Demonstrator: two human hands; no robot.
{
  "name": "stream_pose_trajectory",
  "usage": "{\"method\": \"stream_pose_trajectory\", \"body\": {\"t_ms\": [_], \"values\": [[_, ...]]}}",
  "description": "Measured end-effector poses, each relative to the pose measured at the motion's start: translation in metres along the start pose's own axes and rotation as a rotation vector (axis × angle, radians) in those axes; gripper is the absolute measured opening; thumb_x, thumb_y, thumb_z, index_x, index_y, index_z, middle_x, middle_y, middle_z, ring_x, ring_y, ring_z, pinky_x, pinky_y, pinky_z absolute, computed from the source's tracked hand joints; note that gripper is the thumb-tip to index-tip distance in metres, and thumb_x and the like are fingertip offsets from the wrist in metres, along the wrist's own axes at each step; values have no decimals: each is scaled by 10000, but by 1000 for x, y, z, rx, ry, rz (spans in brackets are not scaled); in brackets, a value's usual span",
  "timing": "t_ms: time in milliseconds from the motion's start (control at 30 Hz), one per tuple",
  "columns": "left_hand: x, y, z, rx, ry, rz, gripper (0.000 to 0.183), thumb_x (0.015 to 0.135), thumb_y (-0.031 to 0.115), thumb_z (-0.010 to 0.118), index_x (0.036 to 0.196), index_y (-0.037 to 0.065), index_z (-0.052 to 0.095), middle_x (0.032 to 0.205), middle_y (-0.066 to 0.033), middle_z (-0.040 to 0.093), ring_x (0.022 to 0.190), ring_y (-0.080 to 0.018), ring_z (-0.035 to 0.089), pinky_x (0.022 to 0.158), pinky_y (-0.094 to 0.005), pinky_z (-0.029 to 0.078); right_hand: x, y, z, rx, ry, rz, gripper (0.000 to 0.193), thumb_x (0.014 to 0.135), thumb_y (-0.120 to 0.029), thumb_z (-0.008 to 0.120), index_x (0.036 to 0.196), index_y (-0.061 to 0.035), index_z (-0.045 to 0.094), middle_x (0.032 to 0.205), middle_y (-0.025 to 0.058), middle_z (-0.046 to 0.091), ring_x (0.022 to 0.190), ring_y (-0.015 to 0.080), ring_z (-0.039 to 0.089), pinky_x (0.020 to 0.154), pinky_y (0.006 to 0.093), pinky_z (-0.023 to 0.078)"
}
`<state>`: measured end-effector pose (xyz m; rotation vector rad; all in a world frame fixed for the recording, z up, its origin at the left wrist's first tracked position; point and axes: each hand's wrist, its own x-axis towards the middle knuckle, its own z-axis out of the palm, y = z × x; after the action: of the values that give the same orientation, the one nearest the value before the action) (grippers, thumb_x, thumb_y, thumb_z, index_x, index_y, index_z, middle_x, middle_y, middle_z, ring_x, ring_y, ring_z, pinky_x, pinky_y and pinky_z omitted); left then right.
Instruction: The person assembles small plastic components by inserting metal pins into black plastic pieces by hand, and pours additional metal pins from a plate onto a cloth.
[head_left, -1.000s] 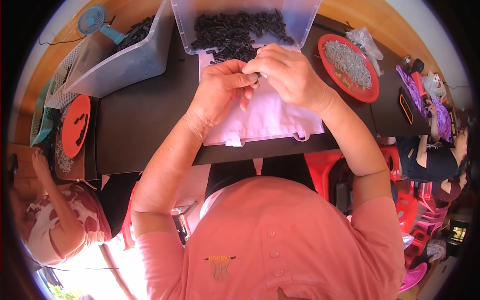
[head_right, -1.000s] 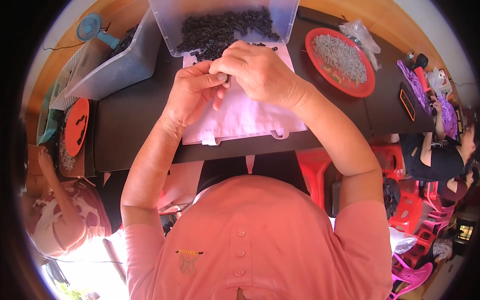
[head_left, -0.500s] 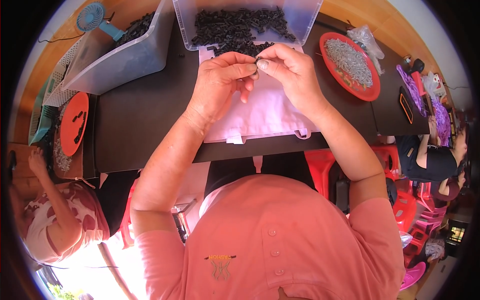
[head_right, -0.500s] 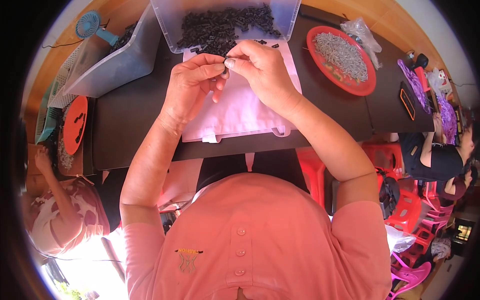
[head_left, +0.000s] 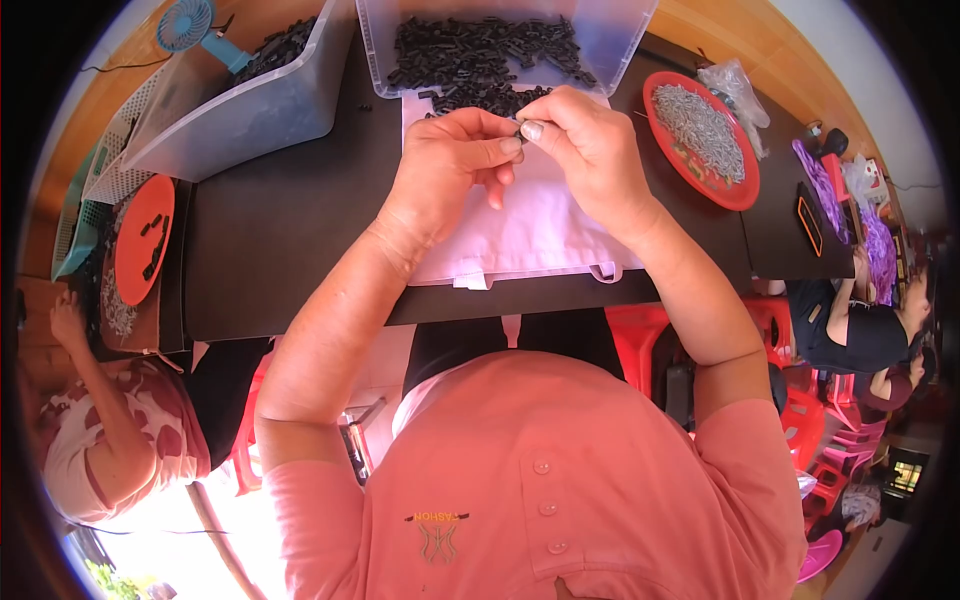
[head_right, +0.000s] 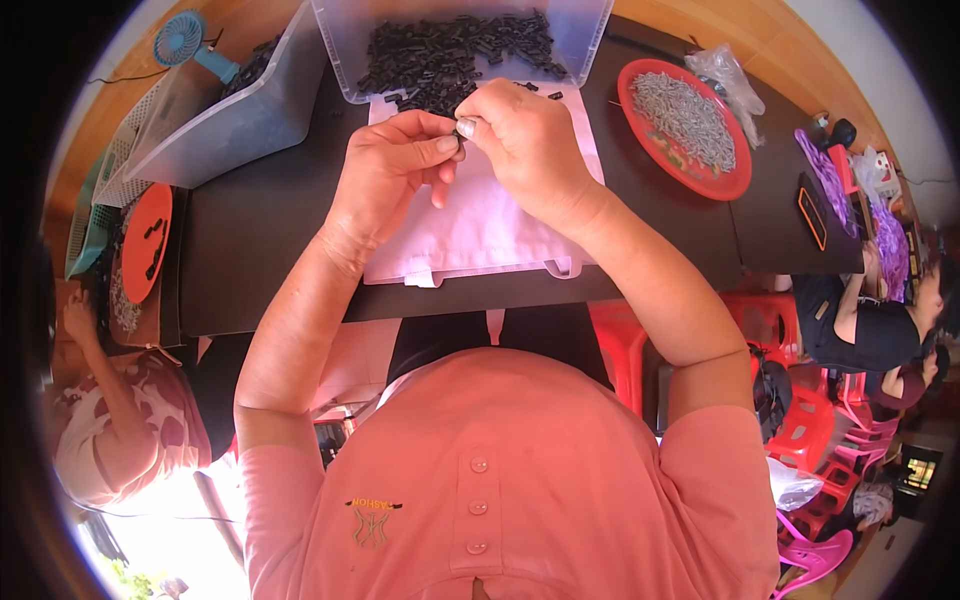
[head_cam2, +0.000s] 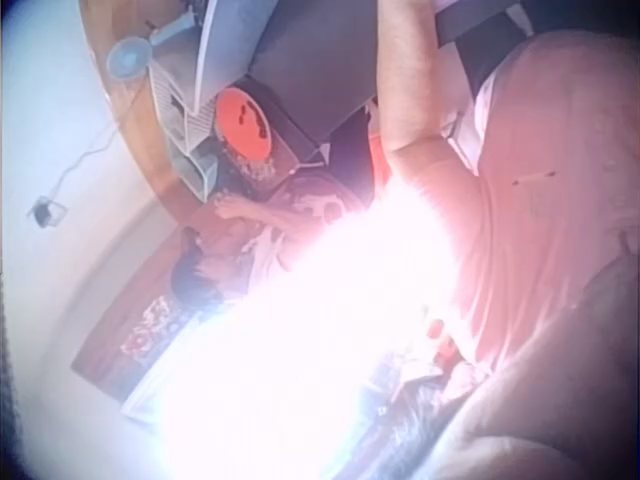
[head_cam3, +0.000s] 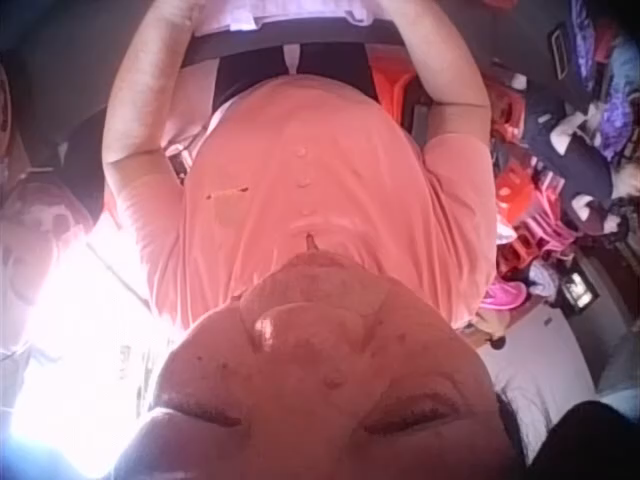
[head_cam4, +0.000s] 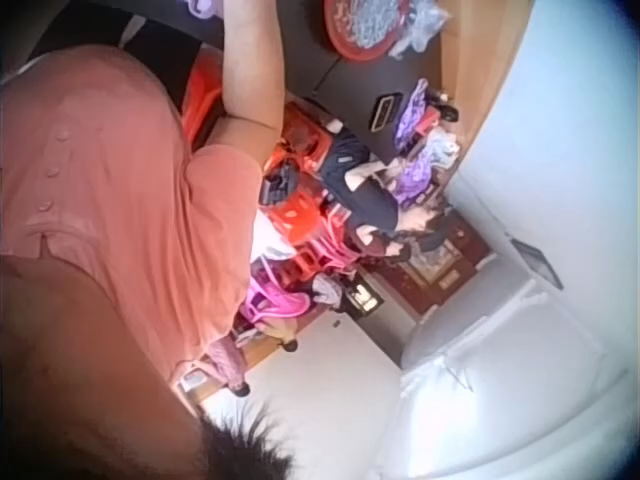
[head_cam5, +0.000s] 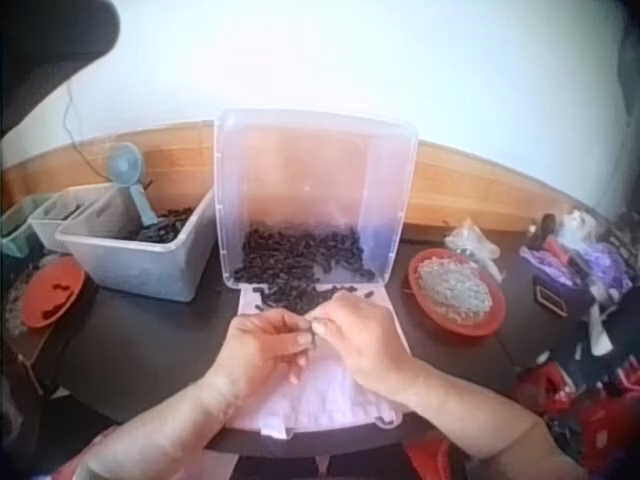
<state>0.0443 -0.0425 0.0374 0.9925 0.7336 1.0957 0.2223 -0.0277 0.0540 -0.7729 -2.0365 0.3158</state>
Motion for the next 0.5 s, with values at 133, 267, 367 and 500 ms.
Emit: {"method": "stream_pose_trajectory", "body": {"t_ms": [133, 267, 367, 500], "values": [[-2, 0, 0, 105, 60, 14, 118, 874, 26, 638, 969, -43, 647, 802, -97, 650, 628, -141, 594, 475, -267, 461, 1, -6, 4, -298, 37, -196, 91, 778, 16, 632, 846, -6, 577, 784, 115, 594, 727, 313, 612, 607, 370, 469], [-3, 2, 0, 148, 95, -2, 111, 864, 17, 637, 955, -45, 648, 768, -91, 638, 591, -138, 576, 468, -260, 445, -4, -3, 8, -183, -9, -113, 109, 771, 21, 619, 863, -12, 571, 789, 117, 593, 726, 310, 615, 611, 375, 483], [-3, 3, -1, 41, 119, -46, 110, 872, 23, 629, 951, -51, 647, 761, -85, 633, 590, -139, 573, 466, -262, 445, -8, -4, 12, -2, 4, 37, 143, 763, 22, 629, 890, -14, 574, 794, 113, 596, 723, 300, 620, 615, 370, 493], [-1, 4, -6, -45, 92, -95, 97, 857, 26, 654, 915, -52, 645, 790, -96, 645, 618, -152, 586, 500, -273, 471, -15, -10, 16, 67, 4, 126, 251, 723, -8, 682, 950, -22, 577, 797, 102, 591, 714, 280, 628, 600, 365, 493]]}}
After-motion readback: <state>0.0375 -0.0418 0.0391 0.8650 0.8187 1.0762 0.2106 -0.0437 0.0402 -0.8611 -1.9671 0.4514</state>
